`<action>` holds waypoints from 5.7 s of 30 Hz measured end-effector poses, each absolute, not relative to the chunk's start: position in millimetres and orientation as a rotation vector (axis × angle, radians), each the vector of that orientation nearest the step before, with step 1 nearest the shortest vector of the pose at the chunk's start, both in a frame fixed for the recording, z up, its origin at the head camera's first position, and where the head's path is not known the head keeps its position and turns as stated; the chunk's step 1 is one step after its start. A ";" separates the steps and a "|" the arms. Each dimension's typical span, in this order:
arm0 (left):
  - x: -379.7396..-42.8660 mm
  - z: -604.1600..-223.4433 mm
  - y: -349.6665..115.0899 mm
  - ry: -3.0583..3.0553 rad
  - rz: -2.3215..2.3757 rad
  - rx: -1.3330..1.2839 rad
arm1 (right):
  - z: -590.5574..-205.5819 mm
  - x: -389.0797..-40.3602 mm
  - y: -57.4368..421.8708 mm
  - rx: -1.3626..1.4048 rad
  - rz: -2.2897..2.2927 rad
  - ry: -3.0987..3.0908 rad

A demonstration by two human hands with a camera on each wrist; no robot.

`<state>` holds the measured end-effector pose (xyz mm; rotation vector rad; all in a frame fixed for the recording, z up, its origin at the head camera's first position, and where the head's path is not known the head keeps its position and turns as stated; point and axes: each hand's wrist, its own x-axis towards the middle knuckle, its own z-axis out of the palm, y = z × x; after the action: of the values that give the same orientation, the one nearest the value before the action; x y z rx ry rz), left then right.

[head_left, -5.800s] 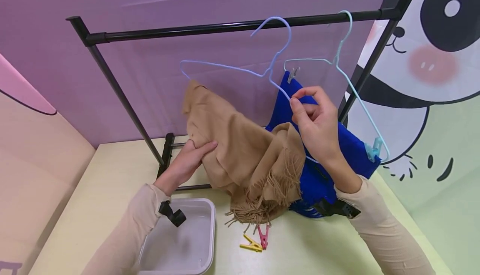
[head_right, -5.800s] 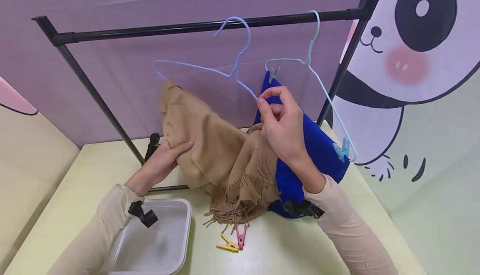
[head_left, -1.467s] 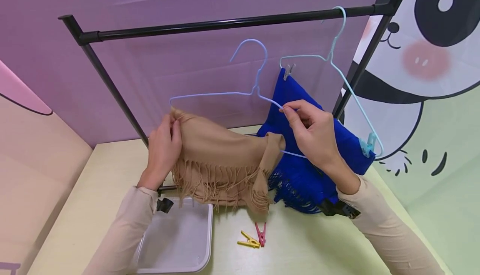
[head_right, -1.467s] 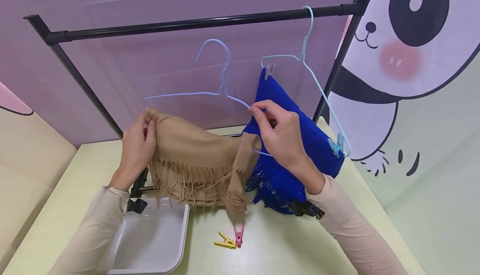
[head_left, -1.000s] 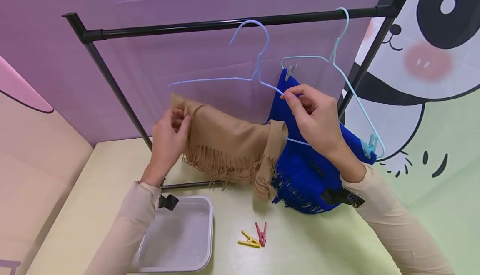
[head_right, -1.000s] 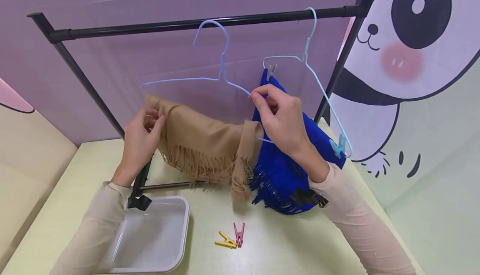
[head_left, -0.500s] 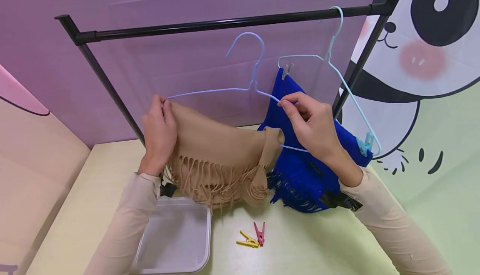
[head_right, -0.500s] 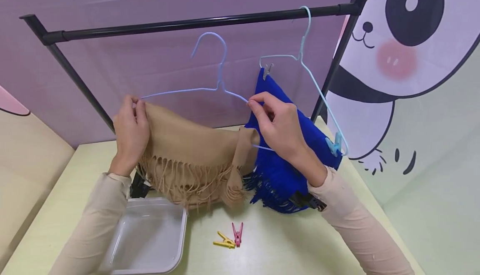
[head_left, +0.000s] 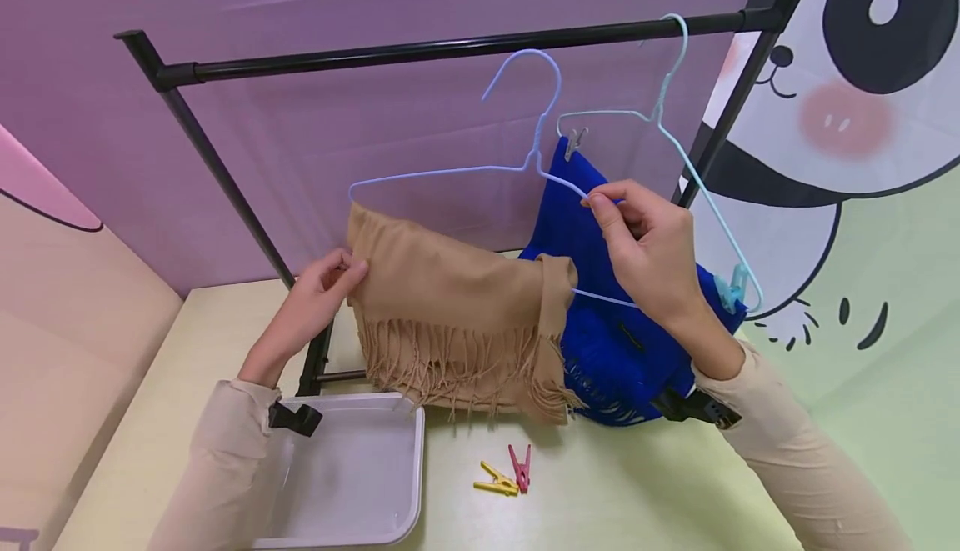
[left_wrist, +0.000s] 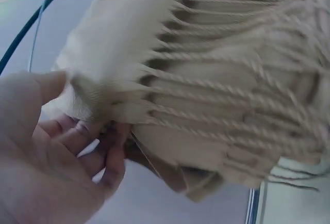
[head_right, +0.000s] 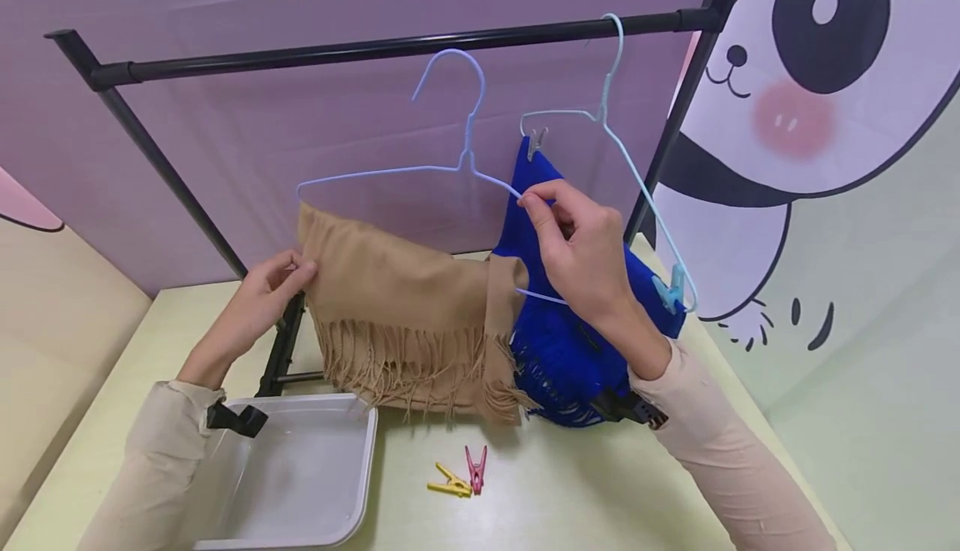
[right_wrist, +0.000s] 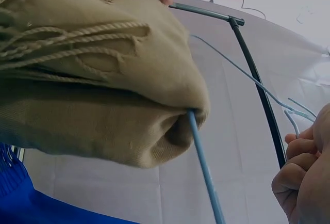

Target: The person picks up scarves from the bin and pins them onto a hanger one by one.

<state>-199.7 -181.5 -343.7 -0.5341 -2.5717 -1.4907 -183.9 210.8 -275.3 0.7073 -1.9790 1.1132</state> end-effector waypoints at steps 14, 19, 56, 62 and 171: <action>-196.5 -368.8 -179.1 -2.573 -1.236 -0.439 | -274.4 -183.4 205.1 0.760 1.072 -1.985; -194.0 -363.6 -170.7 -2.465 -1.085 -0.385 | -273.0 -185.4 205.2 0.776 1.054 -1.985; -149.1 -338.1 -9.2 -2.416 -0.628 -0.781 | -269.5 -183.3 189.5 0.844 1.173 -1.997; -147.7 -339.7 2.0 -2.380 -0.722 -0.756 | -273.8 -188.5 184.3 0.809 1.247 -2.032; -162.1 -368.3 -148.2 -2.475 -2.037 -0.677 | -258.0 -188.7 200.8 0.789 1.203 -2.020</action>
<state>-162.1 -148.2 -368.3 -0.6767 -2.4748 -2.0372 -188.7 200.8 -258.0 0.7890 -2.0200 1.2027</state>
